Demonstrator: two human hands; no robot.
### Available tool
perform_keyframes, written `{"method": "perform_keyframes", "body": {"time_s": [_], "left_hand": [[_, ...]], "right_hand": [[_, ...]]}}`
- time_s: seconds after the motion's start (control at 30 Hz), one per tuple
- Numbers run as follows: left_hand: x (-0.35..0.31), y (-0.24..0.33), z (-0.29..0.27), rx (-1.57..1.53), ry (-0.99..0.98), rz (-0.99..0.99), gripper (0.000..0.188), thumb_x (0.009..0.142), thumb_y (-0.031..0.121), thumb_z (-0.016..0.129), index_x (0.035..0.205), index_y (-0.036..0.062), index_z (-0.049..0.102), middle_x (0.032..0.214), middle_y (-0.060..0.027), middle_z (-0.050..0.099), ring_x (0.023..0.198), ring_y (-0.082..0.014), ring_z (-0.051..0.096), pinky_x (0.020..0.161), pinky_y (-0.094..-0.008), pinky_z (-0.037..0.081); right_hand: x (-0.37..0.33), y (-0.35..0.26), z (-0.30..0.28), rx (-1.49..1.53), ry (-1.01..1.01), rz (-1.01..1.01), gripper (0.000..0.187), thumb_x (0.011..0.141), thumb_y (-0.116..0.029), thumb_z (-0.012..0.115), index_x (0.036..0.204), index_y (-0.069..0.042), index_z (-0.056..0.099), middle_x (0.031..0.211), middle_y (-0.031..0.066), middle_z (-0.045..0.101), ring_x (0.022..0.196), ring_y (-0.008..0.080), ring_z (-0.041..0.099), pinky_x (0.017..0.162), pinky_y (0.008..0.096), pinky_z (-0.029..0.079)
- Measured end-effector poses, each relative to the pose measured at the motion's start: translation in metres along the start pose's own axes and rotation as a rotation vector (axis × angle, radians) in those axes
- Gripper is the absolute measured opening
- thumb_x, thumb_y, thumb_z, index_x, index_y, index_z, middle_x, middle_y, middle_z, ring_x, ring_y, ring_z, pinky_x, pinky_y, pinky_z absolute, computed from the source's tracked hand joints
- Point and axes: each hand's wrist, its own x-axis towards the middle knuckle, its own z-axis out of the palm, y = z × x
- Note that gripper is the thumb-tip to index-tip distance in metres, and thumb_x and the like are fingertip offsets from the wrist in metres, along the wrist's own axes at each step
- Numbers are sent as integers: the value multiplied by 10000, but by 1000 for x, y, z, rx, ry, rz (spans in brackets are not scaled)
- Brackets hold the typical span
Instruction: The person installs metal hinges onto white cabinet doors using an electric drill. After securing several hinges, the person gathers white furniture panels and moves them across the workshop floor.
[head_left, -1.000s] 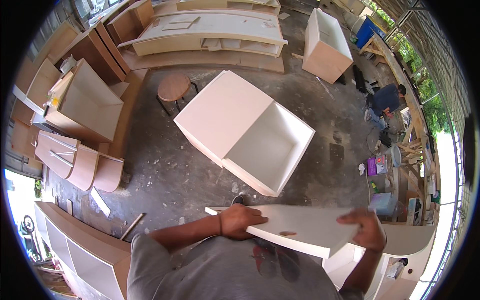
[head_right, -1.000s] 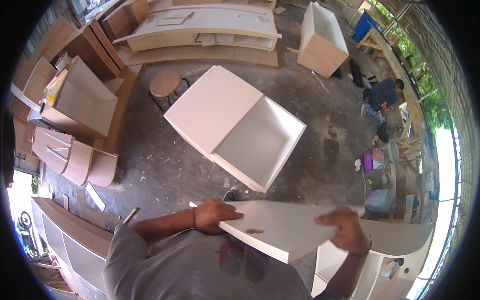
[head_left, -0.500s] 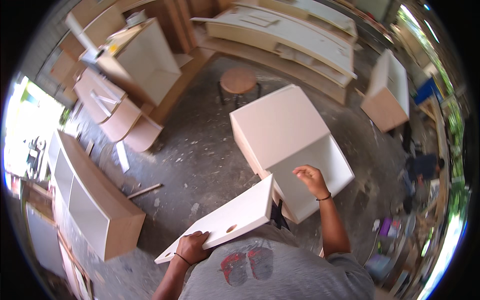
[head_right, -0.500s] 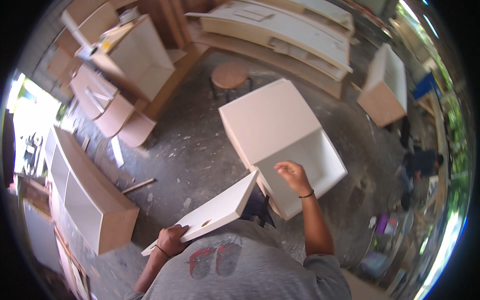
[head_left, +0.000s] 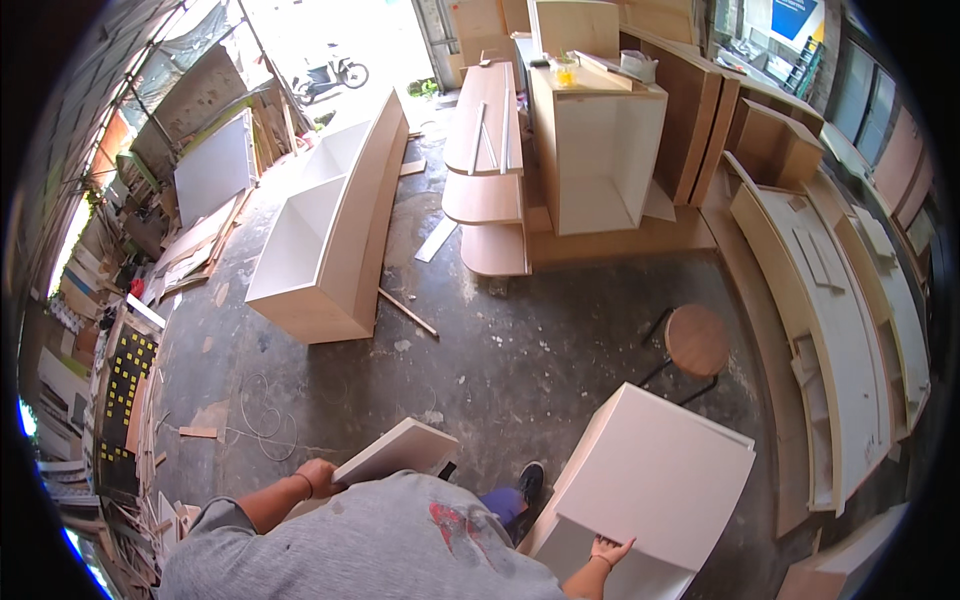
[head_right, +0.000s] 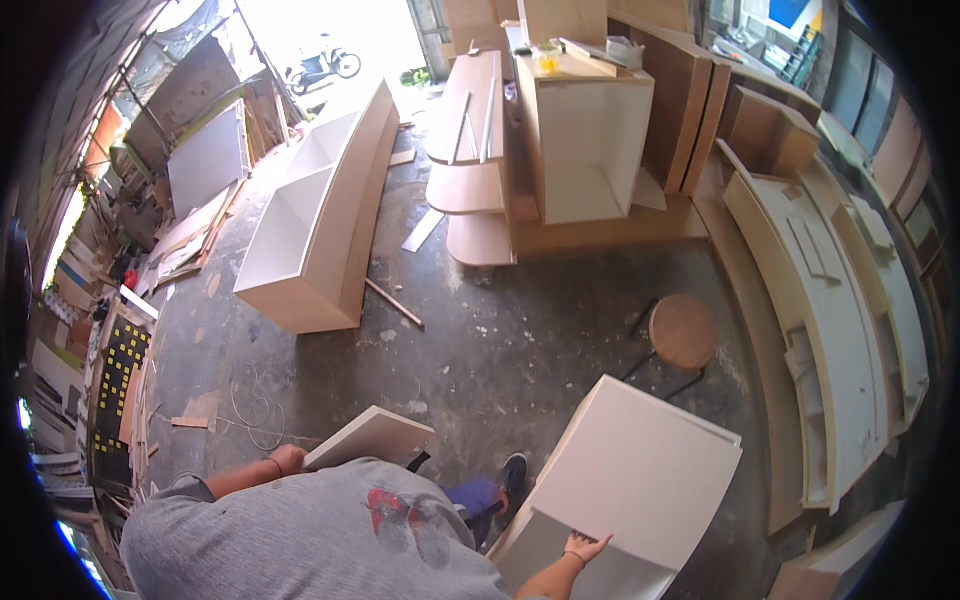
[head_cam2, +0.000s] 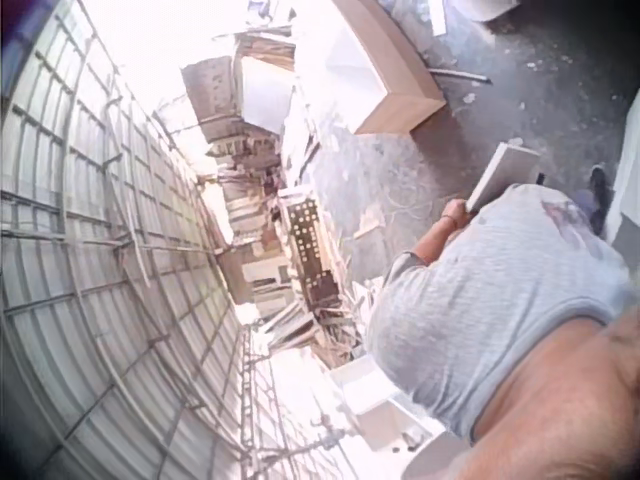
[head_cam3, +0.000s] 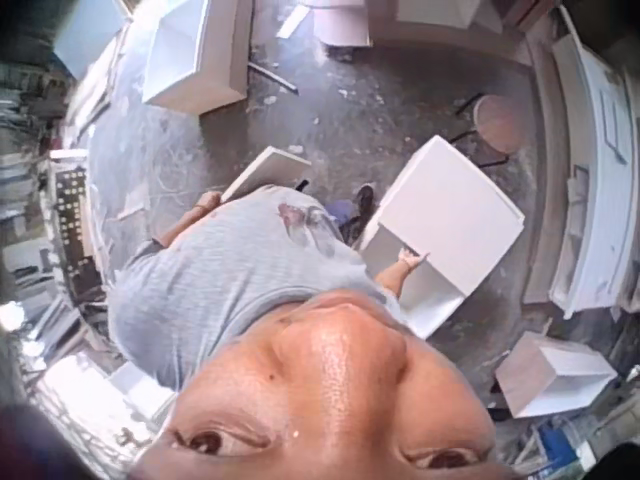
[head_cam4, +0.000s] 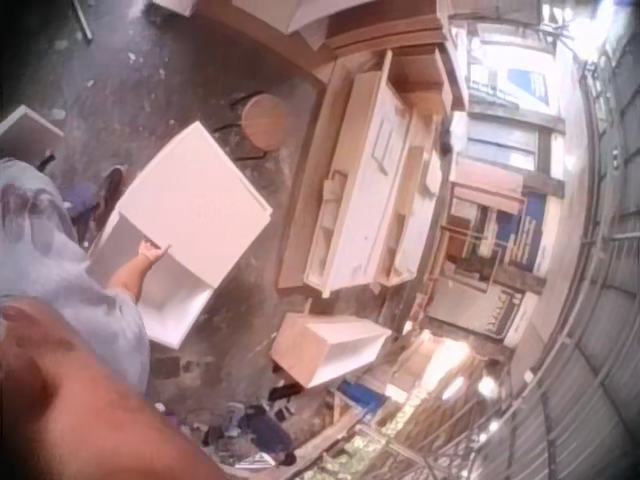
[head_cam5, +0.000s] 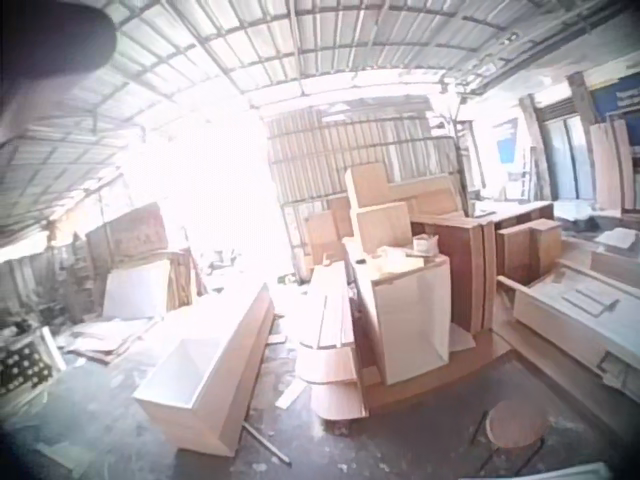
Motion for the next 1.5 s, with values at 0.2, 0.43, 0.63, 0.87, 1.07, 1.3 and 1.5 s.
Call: {"method": "perform_keyframes", "body": {"time_s": [0.2,0.43,0.63,0.87,1.07,1.3,1.5], "left_hand": [[-18,16,62,-258,101,-160,340,701,416,638,848,112,668,815,-190,623,795,-368,592,701,-421,472],[-23,65,65,-430,197,-283,373,703,461,618,896,146,670,846,-182,629,827,-362,593,721,-417,471],[-48,76,87,-506,245,-285,335,711,434,597,898,165,667,857,-173,631,839,-358,593,736,-420,472],[-57,77,106,-557,238,-329,271,733,366,581,851,135,659,824,-167,630,814,-356,596,720,-437,472],[-67,62,165,-635,279,-426,280,723,379,587,836,134,662,819,-162,632,798,-353,597,708,-443,472],[-51,10,210,-741,250,-455,331,736,434,565,840,136,666,820,-158,636,801,-359,599,712,-443,473],[-93,-10,226,-961,223,-697,371,732,375,602,855,31,666,798,-217,626,770,-391,597,687,-448,472]], "right_hand": [[-9,-28,20,-109,-24,92,722,660,-562,666,1221,-156,463,1201,29,487,1114,238,445,906,400,385],[-28,-64,34,-233,-157,39,548,767,-366,602,1225,-90,482,1197,131,515,1083,324,473,875,448,394],[-41,-81,95,-477,-330,25,489,783,-365,574,1160,-56,529,1112,119,556,1008,289,505,836,429,419],[-94,-50,256,-888,-644,-57,494,776,-341,579,1171,-52,510,1131,120,537,1024,270,501,853,422,416],[-162,-4,339,-1112,-907,-153,500,770,-320,584,1180,-48,495,1147,121,521,1037,253,496,867,416,413],[-253,28,373,-1243,-1152,-384,509,763,-295,589,1191,-43,477,1166,122,502,1053,234,492,884,408,410],[-428,158,407,-1983,-1569,-648,461,717,-95,506,1154,51,490,1078,117,573,972,218,544,868,321,411]]}}
